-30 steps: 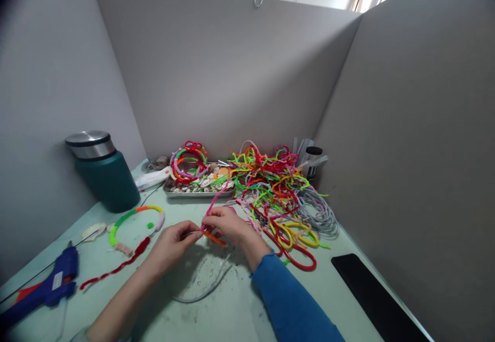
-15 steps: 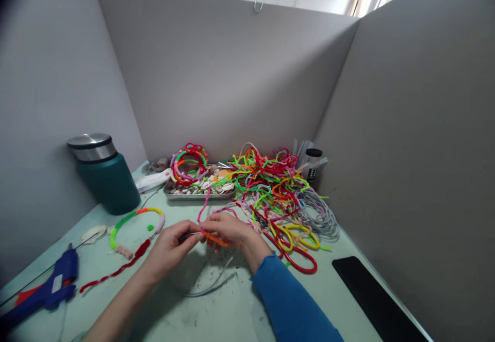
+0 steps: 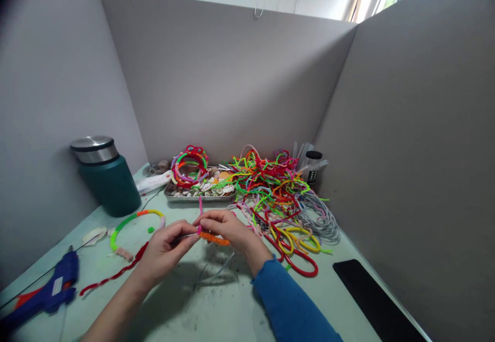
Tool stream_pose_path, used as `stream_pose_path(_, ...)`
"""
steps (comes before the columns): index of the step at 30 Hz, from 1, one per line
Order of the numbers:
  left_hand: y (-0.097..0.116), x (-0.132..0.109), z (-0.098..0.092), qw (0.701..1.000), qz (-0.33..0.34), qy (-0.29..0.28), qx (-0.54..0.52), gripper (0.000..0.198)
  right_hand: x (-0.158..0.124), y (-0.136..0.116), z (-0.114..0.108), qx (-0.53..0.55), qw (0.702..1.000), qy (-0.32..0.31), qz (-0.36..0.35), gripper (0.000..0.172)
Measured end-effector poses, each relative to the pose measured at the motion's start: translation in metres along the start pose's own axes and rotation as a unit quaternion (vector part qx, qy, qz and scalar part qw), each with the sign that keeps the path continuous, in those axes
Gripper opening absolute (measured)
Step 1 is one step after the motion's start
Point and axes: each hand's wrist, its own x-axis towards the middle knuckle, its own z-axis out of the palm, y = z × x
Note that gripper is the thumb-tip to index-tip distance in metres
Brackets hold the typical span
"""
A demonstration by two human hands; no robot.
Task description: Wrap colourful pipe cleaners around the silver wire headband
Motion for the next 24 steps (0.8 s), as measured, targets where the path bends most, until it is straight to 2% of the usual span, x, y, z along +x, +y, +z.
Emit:
stream_pose_path(5, -0.009, -0.001, -0.001, 0.997, -0.043, 0.033, -0.06, 0.02, 0.004, 0.006, 0.0, 0.006, 1.0, -0.014, -0.001, 0.032)
stream_pose_path(8, -0.011, -0.001, -0.001, 0.992, -0.068, 0.057, -0.094, 0.021, 0.005, 0.004, 0.003, 0.01, 1.0, 0.006, -0.025, 0.029)
stream_pose_path(12, -0.01, 0.001, 0.0, 0.981, -0.109, 0.067, -0.143, 0.023, 0.002, -0.005, 0.008, -0.042, 0.998, 0.026, -0.049, 0.026)
stream_pose_path(16, -0.01, 0.002, 0.002, 0.968, -0.125, 0.075, -0.204, 0.029, -0.002, -0.009, 0.01, -0.062, 0.998, 0.014, -0.02, 0.028)
stream_pose_path(20, -0.01, 0.002, 0.003, 0.965, -0.141, 0.072, -0.208, 0.028, -0.002, -0.01, 0.011, -0.051, 0.999, 0.002, -0.009, 0.03)
stream_pose_path(24, -0.008, 0.002, 0.002, 0.963, -0.144, 0.115, -0.198, 0.026, -0.002, -0.008, 0.014, -0.045, 0.999, 0.015, 0.004, 0.028)
